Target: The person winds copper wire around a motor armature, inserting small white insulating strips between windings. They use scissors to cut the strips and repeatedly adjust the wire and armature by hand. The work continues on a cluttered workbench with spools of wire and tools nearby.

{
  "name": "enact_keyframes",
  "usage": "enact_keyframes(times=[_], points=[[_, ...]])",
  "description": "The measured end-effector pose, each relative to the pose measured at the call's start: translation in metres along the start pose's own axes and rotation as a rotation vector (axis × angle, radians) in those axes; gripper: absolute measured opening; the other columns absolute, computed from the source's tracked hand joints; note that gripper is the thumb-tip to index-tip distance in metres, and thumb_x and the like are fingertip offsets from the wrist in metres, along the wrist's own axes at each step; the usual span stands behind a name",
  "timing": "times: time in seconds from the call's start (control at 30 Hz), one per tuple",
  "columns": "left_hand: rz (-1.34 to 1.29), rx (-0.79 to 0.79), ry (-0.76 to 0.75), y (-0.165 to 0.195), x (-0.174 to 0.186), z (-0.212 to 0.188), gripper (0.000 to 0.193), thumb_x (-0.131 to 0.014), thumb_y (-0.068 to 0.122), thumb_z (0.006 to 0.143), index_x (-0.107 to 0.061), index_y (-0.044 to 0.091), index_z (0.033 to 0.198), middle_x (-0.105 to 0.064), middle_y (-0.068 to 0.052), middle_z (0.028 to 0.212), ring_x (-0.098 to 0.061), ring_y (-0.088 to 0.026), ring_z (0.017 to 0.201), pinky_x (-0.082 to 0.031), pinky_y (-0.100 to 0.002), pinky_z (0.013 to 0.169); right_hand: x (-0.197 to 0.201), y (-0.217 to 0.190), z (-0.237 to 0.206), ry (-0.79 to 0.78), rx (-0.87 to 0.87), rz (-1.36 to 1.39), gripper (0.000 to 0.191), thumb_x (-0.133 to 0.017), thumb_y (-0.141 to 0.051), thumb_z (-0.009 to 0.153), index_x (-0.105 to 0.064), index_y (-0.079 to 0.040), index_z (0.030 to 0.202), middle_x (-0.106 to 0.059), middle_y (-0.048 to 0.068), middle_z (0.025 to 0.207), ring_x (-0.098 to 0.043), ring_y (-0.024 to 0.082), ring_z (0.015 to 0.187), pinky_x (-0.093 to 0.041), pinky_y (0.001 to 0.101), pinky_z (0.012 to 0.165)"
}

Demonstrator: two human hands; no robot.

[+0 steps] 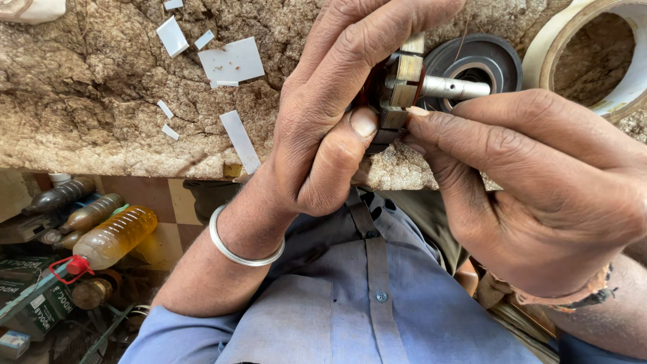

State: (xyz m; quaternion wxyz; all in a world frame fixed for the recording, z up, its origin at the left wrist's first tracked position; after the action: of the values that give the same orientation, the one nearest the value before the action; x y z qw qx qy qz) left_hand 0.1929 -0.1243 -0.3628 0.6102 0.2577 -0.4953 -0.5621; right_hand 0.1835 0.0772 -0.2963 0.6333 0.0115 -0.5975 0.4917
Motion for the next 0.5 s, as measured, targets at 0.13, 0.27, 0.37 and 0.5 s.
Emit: enact_keyframes(times=[0.13, 0.27, 0.37, 0.5], points=[[0.003, -0.005, 0.015, 0.0, -0.001, 0.003, 0.06, -0.041, 0.022, 0.099, -0.048, -0.001, 0.155, -0.047, -0.016, 0.159, -0.04, -0.026, 0.15, -0.029, -0.037, 0.13, 0.011, -0.007, 0.006, 0.0, -0.074, 0.012, 0.021, -0.077, 0.016, 0.086, -0.073, 0.009, 0.106, -0.069, 0.02, 0.093, -0.07, 0.021, 0.075, -0.055, 0.0274, 0.065], [0.004, 0.009, 0.031, 0.004, 0.002, 0.005, 0.061, -0.041, 0.022, 0.099, -0.049, -0.001, 0.154, -0.047, -0.017, 0.16, -0.039, -0.027, 0.151, -0.028, -0.037, 0.131, 0.021, -0.019, 0.0, 0.068, -0.279, 0.061, 0.019, -0.078, 0.009, 0.093, -0.073, 0.005, 0.111, -0.071, 0.017, 0.094, -0.069, 0.015, 0.076, -0.054, 0.0223, 0.065], [-0.026, 0.013, 0.059, 0.01, 0.0, 0.007, 0.061, -0.04, 0.025, 0.101, -0.048, -0.001, 0.155, -0.045, -0.017, 0.162, -0.036, -0.027, 0.153, -0.026, -0.039, 0.132, 0.03, -0.019, -0.005, 0.101, -0.367, 0.091, 0.02, -0.084, 0.002, 0.087, -0.074, 0.003, 0.104, -0.072, 0.015, 0.092, -0.069, 0.013, 0.075, -0.053, 0.0225, 0.064], [0.002, -0.043, 0.138, 0.007, -0.013, 0.013, 0.059, -0.04, 0.03, 0.102, -0.048, 0.0, 0.153, -0.045, -0.019, 0.164, -0.034, -0.03, 0.156, -0.025, -0.043, 0.132, 0.037, -0.019, -0.009, 0.117, -0.471, 0.195, 0.019, -0.087, -0.004, 0.082, -0.075, 0.0, 0.096, -0.075, 0.011, 0.09, -0.072, 0.011, 0.076, -0.053, 0.021, 0.062]])
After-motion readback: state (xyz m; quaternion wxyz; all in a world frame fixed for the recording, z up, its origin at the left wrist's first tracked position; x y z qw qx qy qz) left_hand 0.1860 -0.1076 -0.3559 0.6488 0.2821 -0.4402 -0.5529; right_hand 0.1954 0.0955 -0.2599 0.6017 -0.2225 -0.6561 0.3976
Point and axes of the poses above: each hand's wrist, its own z-axis towards the middle knuckle, its own x-axis out of the back of the hand, y = z × x, the point moved 1 cm from there along z, towards the middle knuckle
